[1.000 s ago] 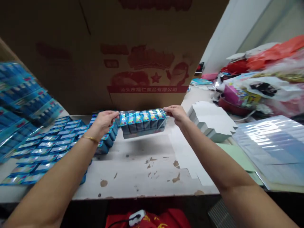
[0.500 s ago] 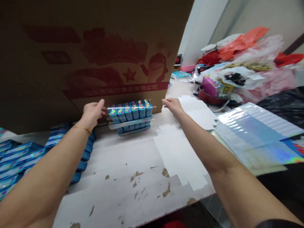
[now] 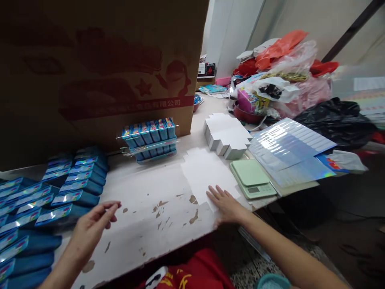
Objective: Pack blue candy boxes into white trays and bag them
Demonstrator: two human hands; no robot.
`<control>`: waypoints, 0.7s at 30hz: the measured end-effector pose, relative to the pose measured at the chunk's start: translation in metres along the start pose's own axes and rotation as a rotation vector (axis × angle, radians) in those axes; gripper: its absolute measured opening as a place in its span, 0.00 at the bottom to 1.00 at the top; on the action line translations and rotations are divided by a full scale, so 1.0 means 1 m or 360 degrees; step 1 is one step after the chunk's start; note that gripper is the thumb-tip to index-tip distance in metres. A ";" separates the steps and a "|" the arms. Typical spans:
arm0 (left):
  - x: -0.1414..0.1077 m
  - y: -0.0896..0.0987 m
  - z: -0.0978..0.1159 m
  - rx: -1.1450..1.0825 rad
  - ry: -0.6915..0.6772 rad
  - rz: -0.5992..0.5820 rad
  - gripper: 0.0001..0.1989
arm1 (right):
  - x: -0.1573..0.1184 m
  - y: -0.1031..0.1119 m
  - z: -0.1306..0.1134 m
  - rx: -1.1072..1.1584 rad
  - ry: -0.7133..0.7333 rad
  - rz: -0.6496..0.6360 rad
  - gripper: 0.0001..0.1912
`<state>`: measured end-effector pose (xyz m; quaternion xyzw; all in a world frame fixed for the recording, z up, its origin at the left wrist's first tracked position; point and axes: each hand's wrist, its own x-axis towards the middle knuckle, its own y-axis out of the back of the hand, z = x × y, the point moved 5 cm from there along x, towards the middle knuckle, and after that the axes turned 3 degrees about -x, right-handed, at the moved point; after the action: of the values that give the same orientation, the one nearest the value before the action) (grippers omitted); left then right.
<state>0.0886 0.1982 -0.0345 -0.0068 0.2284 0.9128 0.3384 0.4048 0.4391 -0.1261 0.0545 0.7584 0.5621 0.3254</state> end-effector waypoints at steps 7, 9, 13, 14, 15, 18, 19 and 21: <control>-0.104 -0.075 -0.038 0.0447 -0.0616 -0.0554 0.23 | -0.054 -0.047 -0.104 0.0003 0.0437 0.0330 0.35; -0.121 -0.085 -0.056 0.0677 -0.0850 -0.0538 0.30 | -0.046 -0.046 -0.151 0.0026 0.0512 0.0478 0.25; -0.127 -0.083 -0.088 0.1053 -0.1009 -0.0413 0.26 | -0.031 -0.050 -0.219 0.0068 0.0684 0.0595 0.17; -0.129 -0.083 -0.091 0.1104 -0.1046 -0.0442 0.21 | -0.031 -0.055 -0.226 0.0079 0.0728 0.0599 0.18; -0.131 -0.083 -0.093 0.1132 -0.1081 -0.0462 0.17 | -0.033 -0.061 -0.229 0.0092 0.0782 0.0603 0.19; -0.135 -0.085 -0.096 0.1184 -0.1196 -0.0446 0.13 | -0.029 -0.082 -0.219 0.0116 0.0889 0.0707 0.23; -0.134 -0.087 -0.099 0.1232 -0.1244 -0.0438 0.15 | -0.023 -0.087 -0.215 0.0145 0.0958 0.0761 0.24; -0.129 -0.086 -0.109 0.1341 -0.1267 -0.0395 0.15 | -0.010 -0.093 -0.217 0.0183 0.1235 0.0774 0.27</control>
<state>0.2260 0.1299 -0.1462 0.4444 0.4241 0.6295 0.4759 0.3186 0.2237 -0.1704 0.0344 0.8193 0.5580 -0.1273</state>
